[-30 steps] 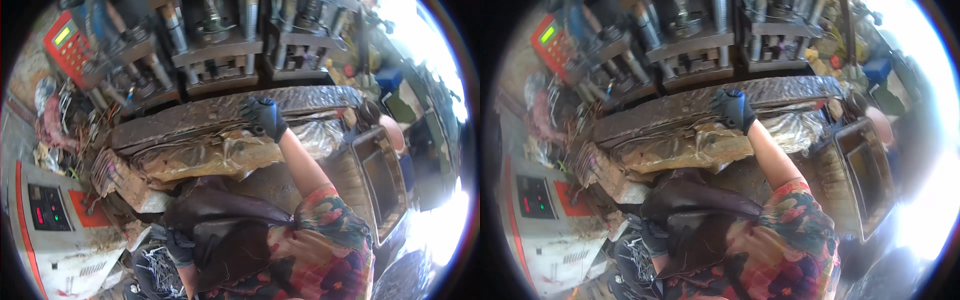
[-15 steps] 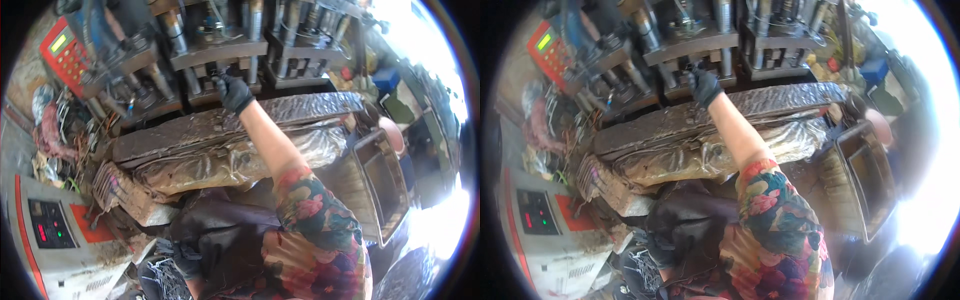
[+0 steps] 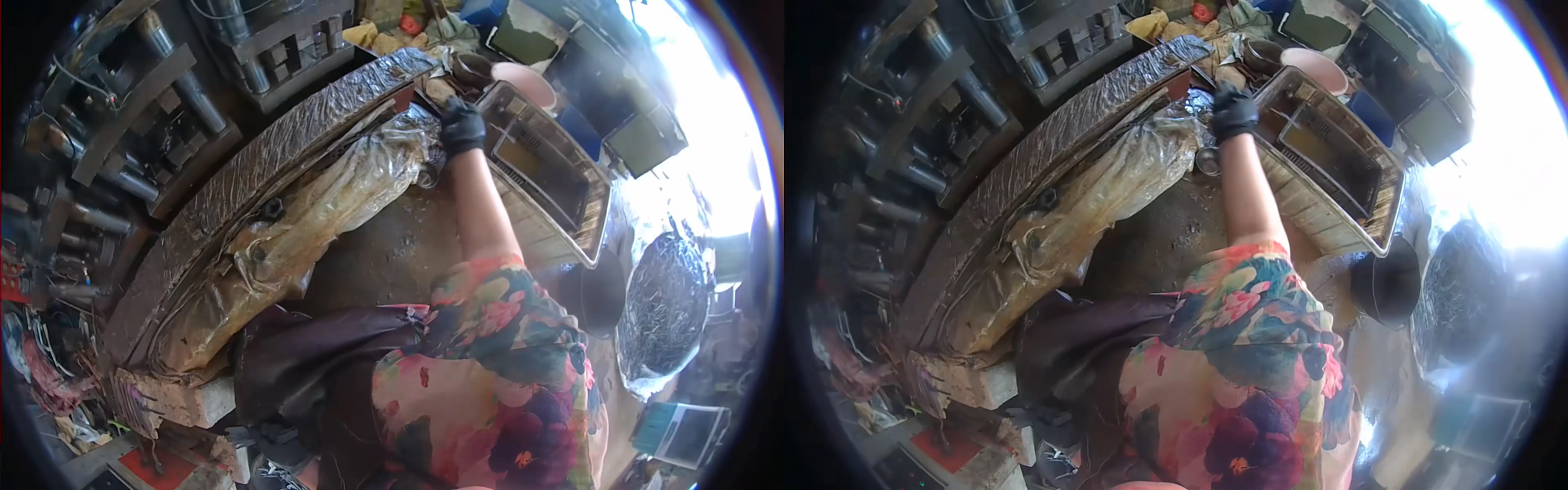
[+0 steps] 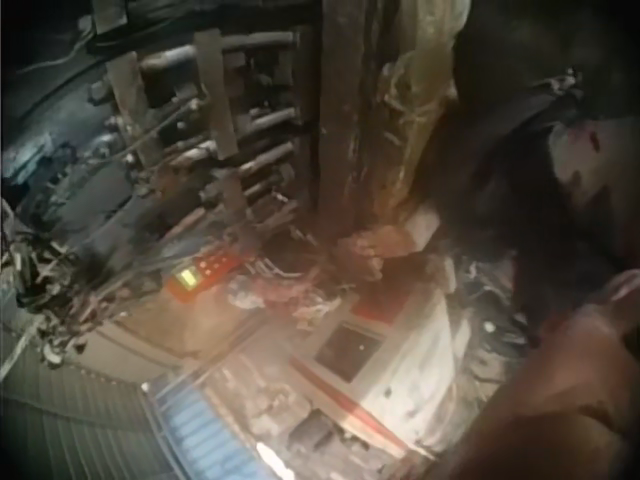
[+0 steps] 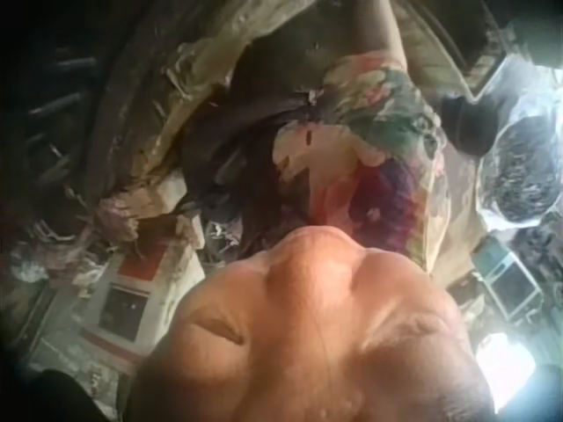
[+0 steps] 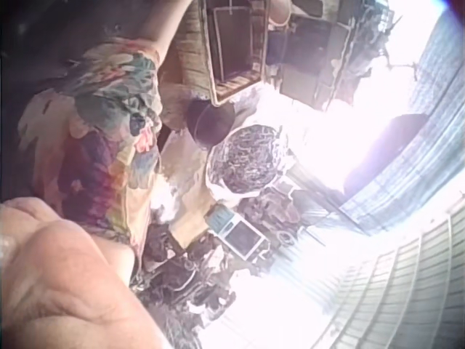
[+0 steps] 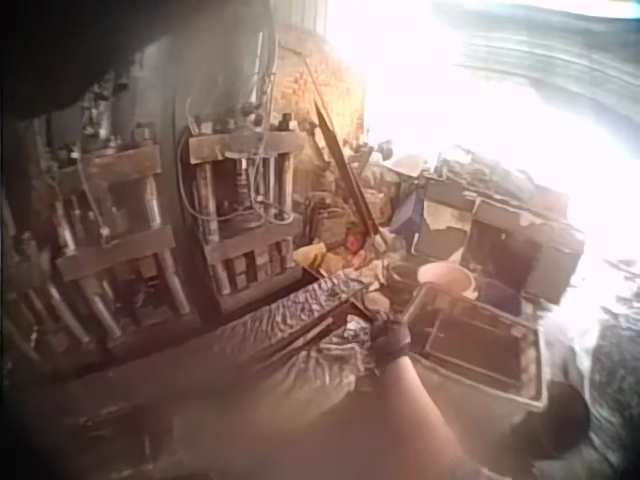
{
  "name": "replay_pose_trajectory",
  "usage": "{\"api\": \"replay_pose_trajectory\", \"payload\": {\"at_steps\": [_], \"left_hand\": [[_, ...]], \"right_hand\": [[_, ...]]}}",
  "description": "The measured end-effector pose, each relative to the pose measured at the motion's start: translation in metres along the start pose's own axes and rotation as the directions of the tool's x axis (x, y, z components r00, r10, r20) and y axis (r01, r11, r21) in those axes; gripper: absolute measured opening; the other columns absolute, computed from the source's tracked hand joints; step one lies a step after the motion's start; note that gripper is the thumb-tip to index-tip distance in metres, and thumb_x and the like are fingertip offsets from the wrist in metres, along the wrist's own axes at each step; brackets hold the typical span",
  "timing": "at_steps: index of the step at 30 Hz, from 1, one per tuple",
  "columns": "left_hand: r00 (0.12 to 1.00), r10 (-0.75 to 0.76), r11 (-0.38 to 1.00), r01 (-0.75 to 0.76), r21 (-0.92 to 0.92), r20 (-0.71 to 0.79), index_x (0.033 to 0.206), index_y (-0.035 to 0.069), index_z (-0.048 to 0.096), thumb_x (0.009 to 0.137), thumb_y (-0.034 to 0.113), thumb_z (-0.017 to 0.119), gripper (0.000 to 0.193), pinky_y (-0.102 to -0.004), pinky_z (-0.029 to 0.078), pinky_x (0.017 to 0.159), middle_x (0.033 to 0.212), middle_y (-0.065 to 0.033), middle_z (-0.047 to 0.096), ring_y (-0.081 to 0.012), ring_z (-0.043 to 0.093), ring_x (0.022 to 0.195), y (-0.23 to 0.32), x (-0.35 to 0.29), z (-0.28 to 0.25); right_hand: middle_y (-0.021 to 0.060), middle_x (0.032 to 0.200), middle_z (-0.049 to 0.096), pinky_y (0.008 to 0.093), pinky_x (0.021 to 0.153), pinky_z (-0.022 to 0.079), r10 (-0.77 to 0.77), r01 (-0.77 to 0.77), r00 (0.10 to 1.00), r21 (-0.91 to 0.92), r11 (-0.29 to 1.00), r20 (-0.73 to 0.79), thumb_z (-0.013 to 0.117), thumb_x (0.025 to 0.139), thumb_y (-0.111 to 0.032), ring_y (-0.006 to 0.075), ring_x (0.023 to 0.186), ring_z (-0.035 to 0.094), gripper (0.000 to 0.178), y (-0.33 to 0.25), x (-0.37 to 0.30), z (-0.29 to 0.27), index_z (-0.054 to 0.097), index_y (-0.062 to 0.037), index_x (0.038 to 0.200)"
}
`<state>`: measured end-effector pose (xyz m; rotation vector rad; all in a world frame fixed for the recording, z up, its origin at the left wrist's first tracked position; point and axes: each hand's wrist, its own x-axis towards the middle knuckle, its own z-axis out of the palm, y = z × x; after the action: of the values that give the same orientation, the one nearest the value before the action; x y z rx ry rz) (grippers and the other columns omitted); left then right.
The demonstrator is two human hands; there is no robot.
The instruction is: Operating an industrial metal press to fabricate small metal components and sorting them into bins.
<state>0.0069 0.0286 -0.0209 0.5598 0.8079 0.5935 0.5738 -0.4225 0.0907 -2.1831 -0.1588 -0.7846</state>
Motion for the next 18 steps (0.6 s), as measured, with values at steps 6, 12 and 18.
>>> {"api": "replay_pose_trajectory", "payload": {"at_steps": [6, 12, 18], "left_hand": [[0.984, 0.076, 0.994, -0.063, -0.088, 0.164, 0.112, 0.006, 0.051, 0.095, 0.018, 0.048, 0.021, -0.0258, 0.043, 0.068, 0.093, -0.0006, 0.053, -0.0121, 0.049, 0.079, 0.011, -0.019, 0.019], [0.969, 0.186, 0.938, -0.126, -0.323, 0.162, 0.125, 0.009, 0.046, 0.084, 0.014, 0.063, 0.045, -0.0416, 0.054, 0.079, 0.107, -0.0083, 0.059, -0.0254, 0.062, 0.096, 0.016, -0.035, 0.115], [0.944, 0.318, 0.903, -0.276, -0.328, 0.082, 0.127, 0.012, 0.044, 0.087, 0.013, 0.061, 0.044, -0.0386, 0.055, 0.081, 0.111, -0.0072, 0.058, -0.0233, 0.062, 0.098, 0.015, -0.067, 0.102]], "right_hand": [[0.0017, 0.065, 0.054, 0.024, 0.053, 0.04, 0.052, -0.817, 0.575, 0.568, 0.099, 0.817, 0.047, 0.098, -0.031, 0.0118, 0.056, 0.052, 0.03, -0.218, -0.115, 0.121, 0.062, -0.0046, 0.103], [0.0048, 0.074, 0.063, 0.0236, 0.057, 0.047, -0.309, -0.833, 0.053, 0.213, 0.51, 0.95, 0.049, 0.097, -0.024, 0.0114, 0.061, 0.059, 0.027, -0.317, -0.253, 0.126, 0.064, -0.0039, 0.106], [0.006, 0.08, 0.065, 0.025, 0.06, 0.05, -0.81, -0.365, -0.014, 0.751, 0.55, 0.586, 0.053, 0.094, -0.018, 0.0141, 0.072, 0.063, 0.021, -0.358, -0.311, 0.125, 0.064, -0.0027, 0.104]]}}
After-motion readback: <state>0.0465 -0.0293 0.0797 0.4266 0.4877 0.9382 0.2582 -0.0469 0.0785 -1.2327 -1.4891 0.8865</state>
